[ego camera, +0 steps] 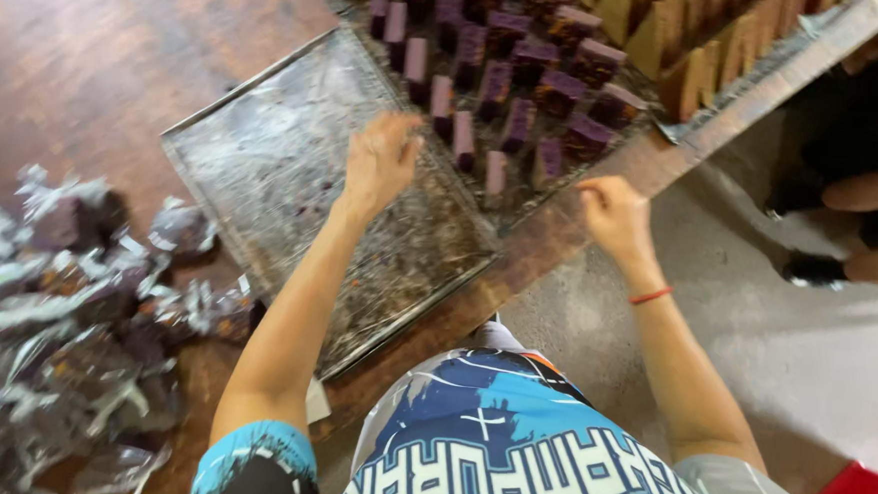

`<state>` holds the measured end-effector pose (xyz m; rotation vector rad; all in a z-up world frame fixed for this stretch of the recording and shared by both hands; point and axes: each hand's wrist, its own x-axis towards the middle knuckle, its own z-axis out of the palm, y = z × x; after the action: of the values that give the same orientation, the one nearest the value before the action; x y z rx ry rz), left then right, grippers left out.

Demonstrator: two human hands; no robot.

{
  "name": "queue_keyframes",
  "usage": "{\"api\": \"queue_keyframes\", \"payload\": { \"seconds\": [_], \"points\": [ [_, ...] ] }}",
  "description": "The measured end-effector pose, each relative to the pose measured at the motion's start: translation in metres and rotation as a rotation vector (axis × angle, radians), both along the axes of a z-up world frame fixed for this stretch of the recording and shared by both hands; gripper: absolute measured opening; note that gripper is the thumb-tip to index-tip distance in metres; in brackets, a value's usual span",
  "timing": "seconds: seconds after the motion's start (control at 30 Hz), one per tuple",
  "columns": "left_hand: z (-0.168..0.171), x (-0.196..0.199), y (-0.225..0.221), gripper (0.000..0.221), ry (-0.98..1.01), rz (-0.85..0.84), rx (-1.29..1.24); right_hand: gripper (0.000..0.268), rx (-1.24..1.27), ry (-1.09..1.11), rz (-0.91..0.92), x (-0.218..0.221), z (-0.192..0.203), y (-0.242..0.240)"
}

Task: The person places pieces of purple cake into plastic bags and seals them by hand, then moves the baking trays onto a rack.

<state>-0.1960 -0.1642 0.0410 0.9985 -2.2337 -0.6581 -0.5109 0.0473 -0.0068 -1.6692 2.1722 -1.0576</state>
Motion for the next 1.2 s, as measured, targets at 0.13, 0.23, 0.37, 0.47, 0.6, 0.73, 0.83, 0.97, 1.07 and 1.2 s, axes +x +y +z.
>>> {"api": "queue_keyframes", "payload": {
  "seconds": [0.13, 0.23, 0.37, 0.47, 0.6, 0.73, 0.83, 0.97, 1.07, 1.2],
  "points": [
    [-0.017, -0.066, 0.093, 0.015, 0.155, -0.467, 0.321, 0.027, -0.017, 0.278, 0.234, -0.004, -0.043, 0.003],
    [-0.029, -0.099, 0.146, 0.024, -0.033, -0.468, 0.137, 0.040, -0.025, 0.482, 0.304, -0.013, -0.050, -0.001],
    [-0.049, -0.126, 0.171, 0.026, -0.062, -0.331, 0.224, 0.045, -0.059, 0.541, 0.406, -0.025, -0.055, -0.012],
    [-0.066, -0.127, 0.187, 0.024, 0.110, -0.339, 0.438, 0.037, -0.096, 0.562, 0.428, -0.028, -0.059, -0.015],
    [-0.103, -0.122, 0.222, 0.031, 0.144, -0.212, 0.796, 0.018, -0.125, 0.551, 0.432, -0.032, -0.063, -0.019],
    [-0.163, -0.118, 0.259, 0.035, 0.279, -0.129, 1.155, 0.017, -0.126, 0.540, 0.461, -0.037, -0.055, 0.015],
    [-0.199, -0.117, 0.279, 0.039, 0.367, -0.051, 1.482, 0.012, -0.075, 0.530, 0.431, -0.038, -0.041, 0.045],
    [-0.215, -0.115, 0.303, 0.039, 0.484, 0.156, 1.823, 0.016, -0.057, 0.484, 0.390, -0.037, -0.029, 0.092],
    [-0.207, -0.115, 0.324, 0.033, 0.714, 0.290, 1.826, 0.019, -0.075, 0.391, 0.368, -0.042, -0.024, 0.109],
    [-0.201, -0.128, 0.318, 0.025, 0.936, 0.384, 1.585, 0.020, 0.043, 0.110, 0.024, -0.060, -0.030, 0.147]
  ]
}}
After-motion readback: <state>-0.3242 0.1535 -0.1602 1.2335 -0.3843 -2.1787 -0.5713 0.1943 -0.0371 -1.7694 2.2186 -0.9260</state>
